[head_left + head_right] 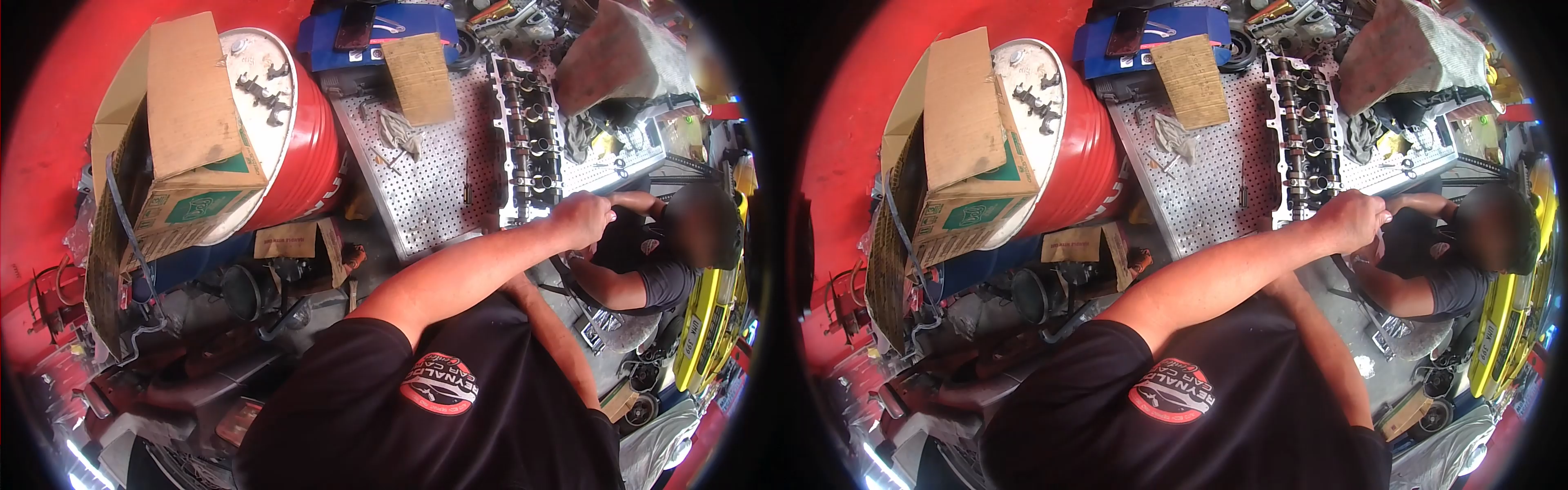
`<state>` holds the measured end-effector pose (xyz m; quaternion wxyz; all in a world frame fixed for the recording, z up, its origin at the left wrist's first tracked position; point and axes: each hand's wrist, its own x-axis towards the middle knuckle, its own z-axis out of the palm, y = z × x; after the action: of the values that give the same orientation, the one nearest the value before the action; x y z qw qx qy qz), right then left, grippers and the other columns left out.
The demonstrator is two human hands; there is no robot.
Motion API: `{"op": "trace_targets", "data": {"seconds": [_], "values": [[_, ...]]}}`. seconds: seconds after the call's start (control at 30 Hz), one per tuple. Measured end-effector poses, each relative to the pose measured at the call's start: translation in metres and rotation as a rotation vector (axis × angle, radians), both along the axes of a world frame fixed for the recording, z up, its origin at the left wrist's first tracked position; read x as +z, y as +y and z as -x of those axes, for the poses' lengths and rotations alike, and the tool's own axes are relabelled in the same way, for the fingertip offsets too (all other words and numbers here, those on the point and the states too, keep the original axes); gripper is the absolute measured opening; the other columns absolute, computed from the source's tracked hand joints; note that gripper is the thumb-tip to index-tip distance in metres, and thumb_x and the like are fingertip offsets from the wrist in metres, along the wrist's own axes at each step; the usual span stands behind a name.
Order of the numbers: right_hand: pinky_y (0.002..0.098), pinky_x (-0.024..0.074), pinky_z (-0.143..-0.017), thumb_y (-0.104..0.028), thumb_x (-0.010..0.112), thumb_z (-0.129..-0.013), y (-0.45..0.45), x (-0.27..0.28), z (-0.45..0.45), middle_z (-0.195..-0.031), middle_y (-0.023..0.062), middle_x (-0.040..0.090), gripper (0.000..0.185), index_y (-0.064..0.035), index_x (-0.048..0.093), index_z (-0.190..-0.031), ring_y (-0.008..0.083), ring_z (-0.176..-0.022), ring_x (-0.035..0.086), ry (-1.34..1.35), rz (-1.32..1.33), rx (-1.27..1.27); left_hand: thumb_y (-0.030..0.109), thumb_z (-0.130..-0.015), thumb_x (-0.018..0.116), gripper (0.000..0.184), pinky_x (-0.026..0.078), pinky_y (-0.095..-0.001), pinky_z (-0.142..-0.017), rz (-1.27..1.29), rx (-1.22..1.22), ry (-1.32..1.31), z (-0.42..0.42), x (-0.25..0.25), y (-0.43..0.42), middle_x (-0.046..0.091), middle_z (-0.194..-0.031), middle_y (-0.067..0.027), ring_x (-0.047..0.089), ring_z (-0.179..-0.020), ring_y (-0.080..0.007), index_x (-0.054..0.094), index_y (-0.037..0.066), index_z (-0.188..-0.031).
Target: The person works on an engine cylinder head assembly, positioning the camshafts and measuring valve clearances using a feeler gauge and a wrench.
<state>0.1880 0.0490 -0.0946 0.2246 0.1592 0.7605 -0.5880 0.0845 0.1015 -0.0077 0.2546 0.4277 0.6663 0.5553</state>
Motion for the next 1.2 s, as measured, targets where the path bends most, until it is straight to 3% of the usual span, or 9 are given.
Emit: {"op": "trace_targets", "data": {"seconds": [0.27,0.57,0.8,0.9,0.97,1.03,1.13,1.2], "values": [[0.0335,0.0445,-0.093,-0.017,0.07,-0.091,-0.003,0.005,0.002,-0.113,0.0093,0.059,0.038,-0.003,0.053,-0.122,0.0172,-0.103,0.053,-0.007,-0.007,-0.004,0.028,-0.095,0.056,0.029,0.051,-0.0499,-0.075,0.136,-0.144,-0.01,0.009,0.006,-0.002,0.067,-0.082,-0.0229,0.066,-0.082,-0.0419,0.069,0.003,-0.087],[0.0393,0.0434,-0.098,-0.016,0.072,-0.088,0.004,-0.06,-0.021,-0.117,0.0149,0.059,0.042,-0.0037,0.053,-0.123,0.0257,-0.111,0.054,0.188,-0.162,0.014,0.029,-0.096,0.055,0.032,0.051,-0.0491,-0.078,0.169,-0.203,0.02,0.013,0.012,-0.004,0.068,-0.085,-0.023,0.067,-0.085,-0.0407,0.07,0.002,-0.087],[0.0398,0.0416,-0.1,-0.021,0.069,-0.089,0.002,-0.001,0.003,-0.114,0.0162,0.059,0.037,-0.0033,0.056,-0.118,0.0259,-0.11,0.054,0.24,-0.255,-0.017,0.03,-0.096,0.055,0.033,0.051,-0.0492,-0.078,0.236,-0.242,-0.001,0.016,0.017,-0.005,0.068,-0.086,-0.0231,0.067,-0.085,-0.0405,0.07,0.002,-0.087],[0.0401,0.0359,-0.108,-0.024,0.07,-0.089,0.002,0.004,0.015,-0.13,0.0165,0.057,0.039,-0.0069,0.06,-0.122,0.0275,-0.122,0.052,0.039,-0.192,-0.023,0.03,-0.096,0.054,0.033,0.051,-0.0495,-0.078,0.222,-0.232,0.0,0.015,0.013,-0.003,0.068,-0.087,-0.0236,0.067,-0.086,-0.0407,0.07,0.002,-0.088],[0.0409,0.0367,-0.107,-0.022,0.07,-0.088,0.002,0.011,0.032,-0.128,0.016,0.058,0.037,-0.0062,0.061,-0.121,0.0261,-0.121,0.053,0.18,-0.532,0.352,0.03,-0.097,0.053,0.033,0.05,-0.05,-0.079,0.239,-0.244,-0.008,0.015,0.013,-0.003,0.067,-0.087,-0.0247,0.066,-0.086,-0.0416,0.069,0.002,-0.088],[0.0417,0.0372,-0.106,-0.022,0.07,-0.087,0.0,0.011,0.054,-0.127,0.0152,0.059,0.036,-0.0058,0.062,-0.118,0.0263,-0.12,0.054,0.222,-0.6,0.423,0.029,-0.097,0.053,0.033,0.05,-0.0502,-0.079,0.245,-0.242,-0.001,0.015,0.013,-0.003,0.067,-0.086,-0.0251,0.066,-0.086,-0.0421,0.069,0.001,-0.088],[0.0436,0.0374,-0.104,-0.027,0.068,-0.087,0.002,0.009,0.074,-0.125,0.0129,0.059,0.033,-0.0075,0.063,-0.114,0.0277,-0.117,0.055,0.071,-0.316,0.145,0.029,-0.097,0.053,0.033,0.05,-0.0504,-0.079,0.217,-0.237,0.007,0.015,0.013,-0.003,0.067,-0.086,-0.0256,0.066,-0.087,-0.0427,0.069,0.001,-0.088],[0.0451,0.0378,-0.102,-0.032,0.065,-0.087,0.007,0.006,0.07,-0.124,0.012,0.06,0.033,-0.0091,0.063,-0.111,0.0279,-0.116,0.055,0.01,-0.228,0.066,0.027,-0.095,0.055,0.034,0.051,-0.0506,-0.075,0.173,-0.175,0.021,0.011,0.009,-0.001,0.067,-0.08,-0.0245,0.066,-0.081,-0.0419,0.069,0.0,-0.08]]}}
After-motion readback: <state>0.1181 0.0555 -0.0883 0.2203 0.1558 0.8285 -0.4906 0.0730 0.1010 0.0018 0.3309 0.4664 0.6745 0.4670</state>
